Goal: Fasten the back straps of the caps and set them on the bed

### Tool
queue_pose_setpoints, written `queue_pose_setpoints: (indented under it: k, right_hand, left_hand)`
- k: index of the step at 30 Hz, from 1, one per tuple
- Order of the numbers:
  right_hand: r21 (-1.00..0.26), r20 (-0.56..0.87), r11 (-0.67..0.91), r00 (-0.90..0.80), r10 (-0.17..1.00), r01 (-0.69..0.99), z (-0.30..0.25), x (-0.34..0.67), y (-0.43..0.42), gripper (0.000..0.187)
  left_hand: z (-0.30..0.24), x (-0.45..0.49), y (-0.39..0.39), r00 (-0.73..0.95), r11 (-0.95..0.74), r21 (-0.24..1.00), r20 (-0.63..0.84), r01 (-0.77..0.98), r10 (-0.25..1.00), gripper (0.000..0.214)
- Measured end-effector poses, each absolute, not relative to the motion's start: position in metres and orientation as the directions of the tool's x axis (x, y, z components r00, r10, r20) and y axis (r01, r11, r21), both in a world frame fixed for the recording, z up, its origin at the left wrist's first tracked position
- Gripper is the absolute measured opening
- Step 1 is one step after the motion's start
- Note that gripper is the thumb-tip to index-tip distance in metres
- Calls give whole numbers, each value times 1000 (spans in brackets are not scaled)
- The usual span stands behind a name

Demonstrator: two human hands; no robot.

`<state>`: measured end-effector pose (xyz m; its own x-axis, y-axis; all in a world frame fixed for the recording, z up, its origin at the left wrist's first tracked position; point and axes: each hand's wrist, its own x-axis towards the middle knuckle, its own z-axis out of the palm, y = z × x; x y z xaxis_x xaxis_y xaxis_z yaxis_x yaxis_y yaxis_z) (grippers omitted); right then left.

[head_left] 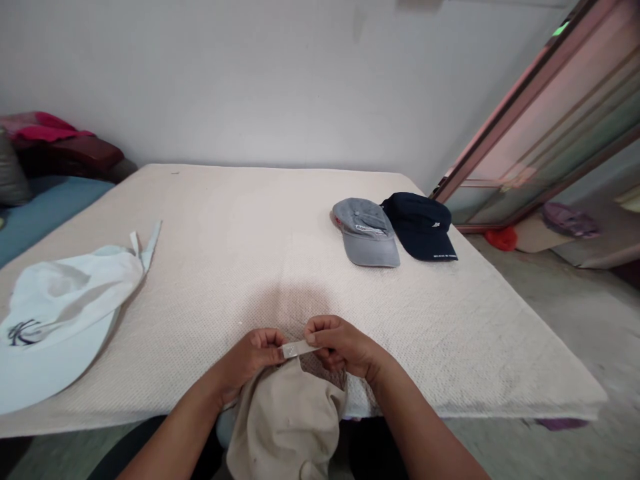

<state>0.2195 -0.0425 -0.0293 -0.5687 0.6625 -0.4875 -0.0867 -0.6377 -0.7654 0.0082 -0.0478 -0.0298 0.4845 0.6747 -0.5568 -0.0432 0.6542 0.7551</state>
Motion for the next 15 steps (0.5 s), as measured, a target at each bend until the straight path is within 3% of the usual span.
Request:
queue_pose_setpoints:
  k: [8, 15]
  right_hand:
    - [-802, -465, -595, -570, 677, -52, -28, 219, -44, 25]
    - [-811, -505, -583, -561, 656, 48, -33, 219, -43, 13]
  left_hand:
    - [-28, 8, -48, 462, 642, 767, -564, -17, 685, 20]
    - [-32, 8, -48, 472, 624, 781, -561, 29, 680, 20]
